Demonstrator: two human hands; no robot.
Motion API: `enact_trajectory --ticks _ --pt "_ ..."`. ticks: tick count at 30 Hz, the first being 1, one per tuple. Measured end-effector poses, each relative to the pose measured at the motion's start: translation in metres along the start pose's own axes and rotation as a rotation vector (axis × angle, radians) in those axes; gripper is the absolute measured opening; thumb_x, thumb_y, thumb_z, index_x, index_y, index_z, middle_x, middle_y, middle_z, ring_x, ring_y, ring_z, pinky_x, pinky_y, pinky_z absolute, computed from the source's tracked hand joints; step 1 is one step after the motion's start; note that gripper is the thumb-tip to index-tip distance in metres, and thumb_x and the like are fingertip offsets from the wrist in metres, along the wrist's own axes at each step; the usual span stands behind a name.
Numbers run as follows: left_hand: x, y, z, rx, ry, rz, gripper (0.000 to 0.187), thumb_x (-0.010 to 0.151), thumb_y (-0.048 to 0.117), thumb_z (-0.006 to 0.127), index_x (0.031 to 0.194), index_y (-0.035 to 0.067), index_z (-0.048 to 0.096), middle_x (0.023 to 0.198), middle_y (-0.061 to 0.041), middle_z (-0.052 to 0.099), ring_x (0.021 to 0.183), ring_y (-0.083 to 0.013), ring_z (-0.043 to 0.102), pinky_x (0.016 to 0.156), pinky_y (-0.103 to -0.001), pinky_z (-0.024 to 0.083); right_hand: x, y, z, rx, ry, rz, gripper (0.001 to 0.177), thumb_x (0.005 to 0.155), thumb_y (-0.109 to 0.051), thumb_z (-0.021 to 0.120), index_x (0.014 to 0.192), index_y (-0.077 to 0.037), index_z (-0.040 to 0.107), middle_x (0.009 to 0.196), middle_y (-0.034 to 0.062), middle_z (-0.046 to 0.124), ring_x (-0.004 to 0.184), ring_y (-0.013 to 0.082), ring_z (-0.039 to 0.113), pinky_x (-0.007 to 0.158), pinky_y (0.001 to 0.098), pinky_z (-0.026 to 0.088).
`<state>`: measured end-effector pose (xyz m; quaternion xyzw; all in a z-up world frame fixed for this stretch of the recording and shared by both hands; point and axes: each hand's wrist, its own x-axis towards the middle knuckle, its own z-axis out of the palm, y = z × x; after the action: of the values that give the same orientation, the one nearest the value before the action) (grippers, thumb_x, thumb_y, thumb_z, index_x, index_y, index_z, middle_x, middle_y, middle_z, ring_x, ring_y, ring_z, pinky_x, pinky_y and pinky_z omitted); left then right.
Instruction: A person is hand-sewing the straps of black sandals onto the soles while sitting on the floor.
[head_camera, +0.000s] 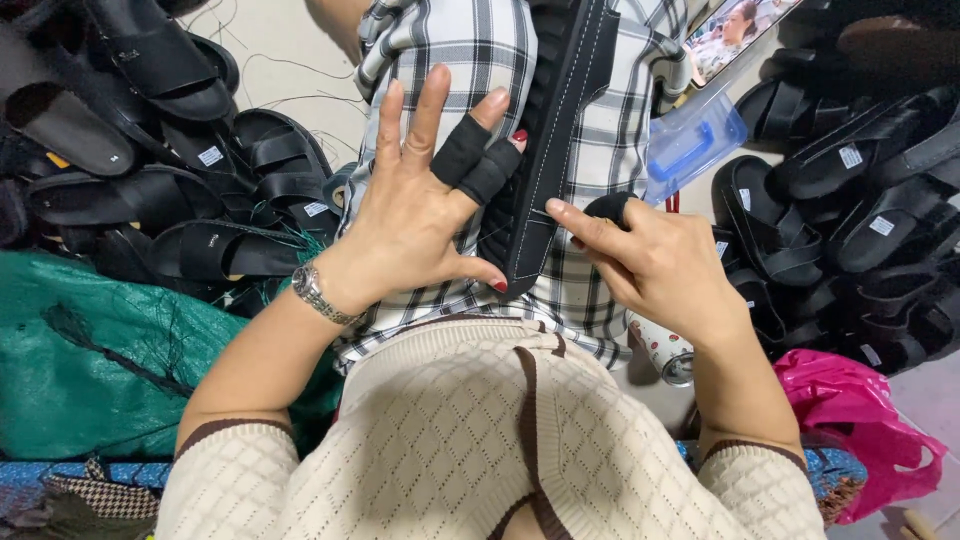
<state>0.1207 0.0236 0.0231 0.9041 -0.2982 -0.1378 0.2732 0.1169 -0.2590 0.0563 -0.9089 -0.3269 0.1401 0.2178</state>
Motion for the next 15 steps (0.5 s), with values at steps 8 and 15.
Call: enact_trajectory --ticks 8,15 --pt "0.004 -0.004 0.011 0.053 0.102 0.081 0.129 0.064 0.087 0.08 0.162 0.007 0.055 0.171 -0.01 0.02 0.15 -0.0385 -0.01 0.116 -0.064 -0.015 0.012 -0.008 -0.022 -0.207 -0.056 -0.038 0.049 0.086 -0.012 0.074 0.133 -0.025 0.074 0.063 -0.0002 0.045 0.042 0.0129 0.038 0.038 0.0289 0.03" --pt "0.008 -0.006 0.02 0.115 0.222 0.122 0.121 0.052 0.076 0.086 0.15 0.008 0.069 0.168 -0.002 0.042 0.156 -0.0324 0.004 0.122 -0.06 -0.011 0.023 -0.017 -0.033 -0.316 -0.216 -0.071 0.058 0.078 -0.019 0.071 0.136 -0.019 0.07 0.063 0.0021 0.05 0.042 0.0165 0.051 0.037 0.0307 0.042"
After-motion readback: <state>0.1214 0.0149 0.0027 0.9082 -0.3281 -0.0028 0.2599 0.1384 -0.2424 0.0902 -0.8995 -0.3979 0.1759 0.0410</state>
